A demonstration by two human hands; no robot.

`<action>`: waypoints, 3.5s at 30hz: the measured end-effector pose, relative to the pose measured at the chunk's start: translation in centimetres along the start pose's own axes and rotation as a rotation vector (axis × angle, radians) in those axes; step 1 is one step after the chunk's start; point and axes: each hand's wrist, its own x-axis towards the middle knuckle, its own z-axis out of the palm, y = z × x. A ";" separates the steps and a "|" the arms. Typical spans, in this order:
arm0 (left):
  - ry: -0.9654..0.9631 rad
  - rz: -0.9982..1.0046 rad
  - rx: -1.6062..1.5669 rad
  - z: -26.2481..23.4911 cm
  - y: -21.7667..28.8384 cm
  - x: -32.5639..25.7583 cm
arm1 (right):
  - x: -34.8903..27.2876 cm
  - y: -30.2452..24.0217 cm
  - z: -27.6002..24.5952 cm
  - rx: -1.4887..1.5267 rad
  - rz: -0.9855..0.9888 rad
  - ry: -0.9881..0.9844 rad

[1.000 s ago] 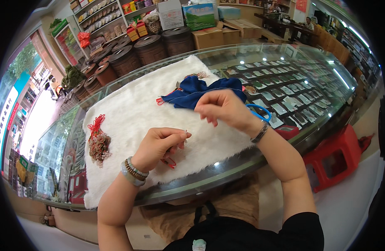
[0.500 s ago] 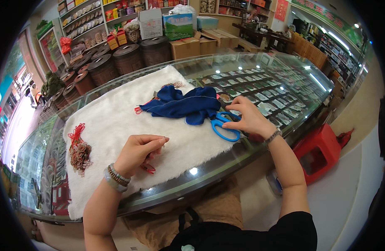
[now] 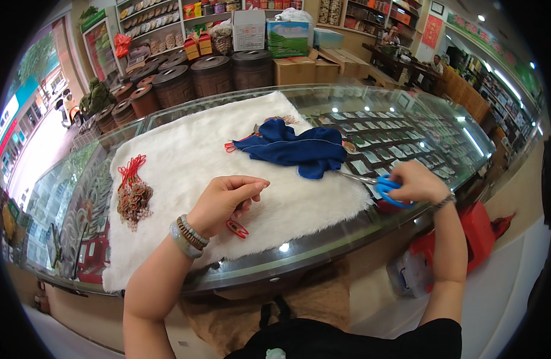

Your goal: The person assembles beaded keychains by threading small wooden beads onto red cords, tying knots, and trimming excess cord with scissors. The person uses a blue cloth to hold the work and a lighter to seal the cord ends. Finished keychains are placed on a white cloth on the counter.

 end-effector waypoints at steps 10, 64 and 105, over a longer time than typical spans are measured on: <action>-0.053 0.048 -0.215 -0.1 0.1 -0.2 | -5.0 -4.4 3.0 0.855 -0.167 0.286; 0.003 0.056 -0.202 -0.4 0.2 -0.4 | 0.4 -16.3 6.4 0.513 -0.432 0.318; -0.033 0.078 -0.172 -0.3 0.7 -0.8 | 0.5 -8.0 5.5 0.740 0.068 0.481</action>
